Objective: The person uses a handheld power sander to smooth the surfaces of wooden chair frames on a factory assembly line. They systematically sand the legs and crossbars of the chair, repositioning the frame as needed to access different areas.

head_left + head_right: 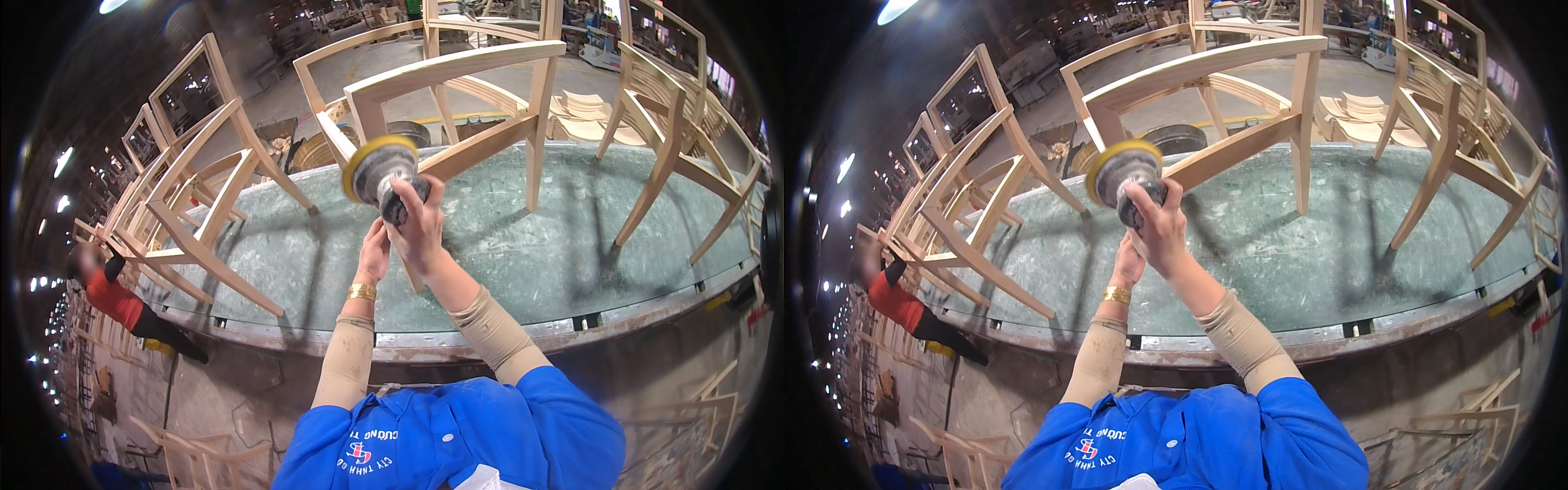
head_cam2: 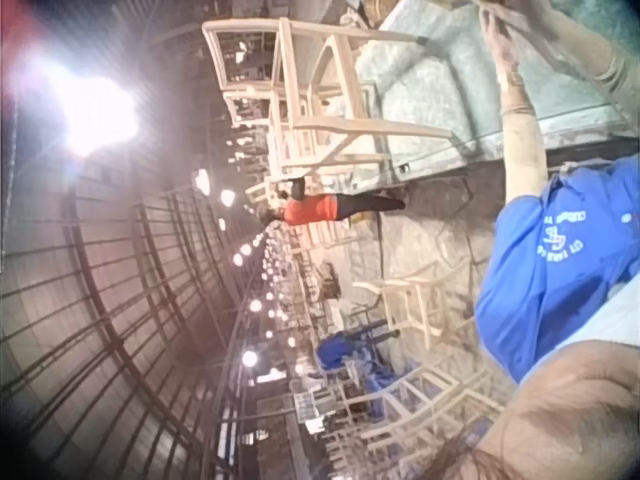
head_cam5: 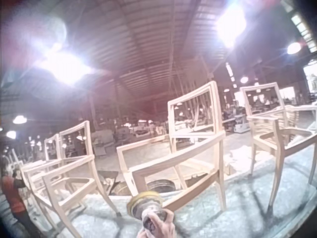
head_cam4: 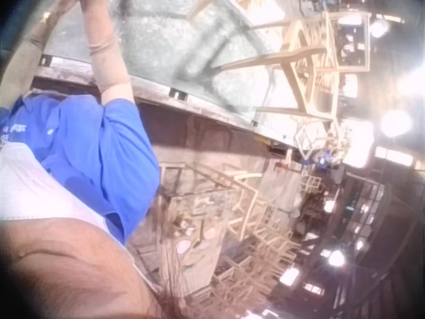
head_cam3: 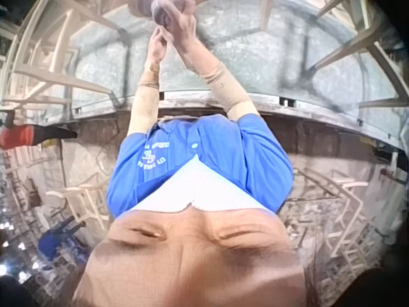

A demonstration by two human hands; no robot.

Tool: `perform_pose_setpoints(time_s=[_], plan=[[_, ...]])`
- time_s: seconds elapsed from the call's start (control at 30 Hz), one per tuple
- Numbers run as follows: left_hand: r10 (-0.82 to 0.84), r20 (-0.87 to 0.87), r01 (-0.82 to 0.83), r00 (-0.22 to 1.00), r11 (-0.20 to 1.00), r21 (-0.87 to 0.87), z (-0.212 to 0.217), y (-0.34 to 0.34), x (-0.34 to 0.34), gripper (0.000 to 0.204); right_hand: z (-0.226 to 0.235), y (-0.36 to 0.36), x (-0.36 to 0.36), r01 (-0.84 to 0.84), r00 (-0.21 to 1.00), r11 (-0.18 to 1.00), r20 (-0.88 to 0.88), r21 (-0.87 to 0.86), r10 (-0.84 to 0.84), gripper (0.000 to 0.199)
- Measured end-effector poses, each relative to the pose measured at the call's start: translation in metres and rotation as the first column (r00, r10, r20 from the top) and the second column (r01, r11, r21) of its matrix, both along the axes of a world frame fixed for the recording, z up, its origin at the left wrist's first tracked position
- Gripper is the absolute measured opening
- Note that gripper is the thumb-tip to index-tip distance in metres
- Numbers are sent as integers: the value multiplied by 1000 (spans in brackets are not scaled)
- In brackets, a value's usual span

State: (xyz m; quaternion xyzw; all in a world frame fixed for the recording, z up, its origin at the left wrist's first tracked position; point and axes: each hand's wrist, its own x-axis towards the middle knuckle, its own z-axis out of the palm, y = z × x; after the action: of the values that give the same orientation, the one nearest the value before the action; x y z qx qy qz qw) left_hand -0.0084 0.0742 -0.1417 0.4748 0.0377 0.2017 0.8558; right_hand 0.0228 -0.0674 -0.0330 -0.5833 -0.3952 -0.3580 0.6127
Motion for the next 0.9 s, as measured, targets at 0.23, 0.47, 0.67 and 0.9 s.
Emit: perform_pose_setpoints(time_s=[0.23, 0.47, 0.67, 0.9], plan=[[5, -18, -6, 1000, 998, -65, -14, 4, -5, 36, -23, -5, -10, -5, 998, 997, -70, -76, 0, 75], [8, 6, -8, 1000, 1000, -18, -14, 4, -7, 34, -29, 2, -7, -15, 996, 992, -85, -122, 5, 76], [46, -62, -50, 997, 996, -78, -13, 5, -13, 36, -27, 4, -12, -58, 998, 996, -39, -68, 55, 74], [115, -100, -115, 988, 993, 9, -1, -4, -16, 41, 33, 7, -7, 24, 995, 1000, 93, 0, -24, 75]])
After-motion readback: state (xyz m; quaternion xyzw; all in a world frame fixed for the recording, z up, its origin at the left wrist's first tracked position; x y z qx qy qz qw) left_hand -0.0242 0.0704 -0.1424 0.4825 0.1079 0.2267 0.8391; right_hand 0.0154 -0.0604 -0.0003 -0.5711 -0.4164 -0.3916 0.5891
